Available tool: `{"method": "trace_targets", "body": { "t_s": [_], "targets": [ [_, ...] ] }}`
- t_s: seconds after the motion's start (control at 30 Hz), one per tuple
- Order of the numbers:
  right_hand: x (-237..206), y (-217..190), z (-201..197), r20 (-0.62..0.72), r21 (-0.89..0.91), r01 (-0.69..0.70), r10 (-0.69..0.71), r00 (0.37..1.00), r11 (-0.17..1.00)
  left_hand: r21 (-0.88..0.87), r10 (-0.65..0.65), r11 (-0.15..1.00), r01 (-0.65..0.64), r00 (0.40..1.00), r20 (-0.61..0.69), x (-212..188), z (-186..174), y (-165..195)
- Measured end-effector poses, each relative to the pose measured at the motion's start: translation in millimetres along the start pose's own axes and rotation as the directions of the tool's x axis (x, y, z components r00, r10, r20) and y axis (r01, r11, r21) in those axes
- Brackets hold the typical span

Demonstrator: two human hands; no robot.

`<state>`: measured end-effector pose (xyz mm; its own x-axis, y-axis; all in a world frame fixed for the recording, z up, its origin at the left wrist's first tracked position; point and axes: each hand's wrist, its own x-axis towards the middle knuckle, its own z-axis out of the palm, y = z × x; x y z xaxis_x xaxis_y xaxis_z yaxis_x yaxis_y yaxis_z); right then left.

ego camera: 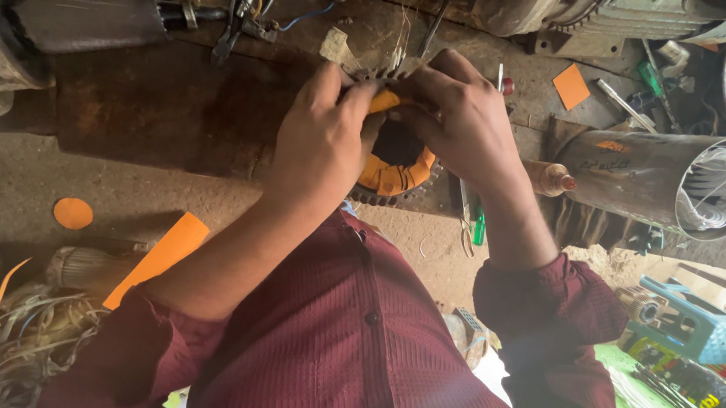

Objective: The person works on an electric motor at a cluttered workbench. They use a screwdriver to pry at the motor's fan end, remove the fan cover, handle the orange fan and rotor assembly, press the fan back into place, then fit a mounting flange onto the motor housing and tap it with a hammer and screwdriver to seat it.

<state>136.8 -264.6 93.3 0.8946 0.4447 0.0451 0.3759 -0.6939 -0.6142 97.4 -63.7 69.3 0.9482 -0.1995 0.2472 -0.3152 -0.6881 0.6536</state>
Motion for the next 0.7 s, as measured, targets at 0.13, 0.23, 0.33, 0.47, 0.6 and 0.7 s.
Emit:
{"method": "trace_targets", "body": {
  "t_s": [0.13,0.23,0.33,0.47,0.6,0.7],
  "targets": [
    [2.6,-9.0,7.4,-0.026,-0.027,-0.006,0.005,1.0,1.0,0.168,0.082,0.982,-0.085,0.996,0.027,0.9,7.0,0.4],
    [-2.8,-10.1,17.8,-0.07,-0.07,-0.004,-0.001,0.998,0.998,0.237,0.062,0.97,-0.057,0.998,-0.011,3.2,14.4,1.1],
    [-7.3,-6.4,26.9,-0.074,-0.131,-0.016,0.007,0.997,0.991,0.245,0.043,0.968,-0.054,0.998,0.05,4.5,17.4,0.4],
    [-5.2,-9.9,30.4,-0.077,-0.249,0.01,-0.03,0.997,0.969,0.322,0.071,0.943,-0.087,0.996,0.061,6.4,18.9,1.7],
    [2.5,-14.5,4.8,0.017,-0.041,-0.064,0.065,0.998,0.997,0.357,0.079,0.93,-0.091,0.996,0.049,7.4,20.4,6.6],
    [4.0,-0.1,-28.3,0.239,0.2,-0.106,0.056,0.969,0.974,0.384,0.086,0.918,-0.102,0.994,0.06,8.4,20.3,7.4]
  ]
}}
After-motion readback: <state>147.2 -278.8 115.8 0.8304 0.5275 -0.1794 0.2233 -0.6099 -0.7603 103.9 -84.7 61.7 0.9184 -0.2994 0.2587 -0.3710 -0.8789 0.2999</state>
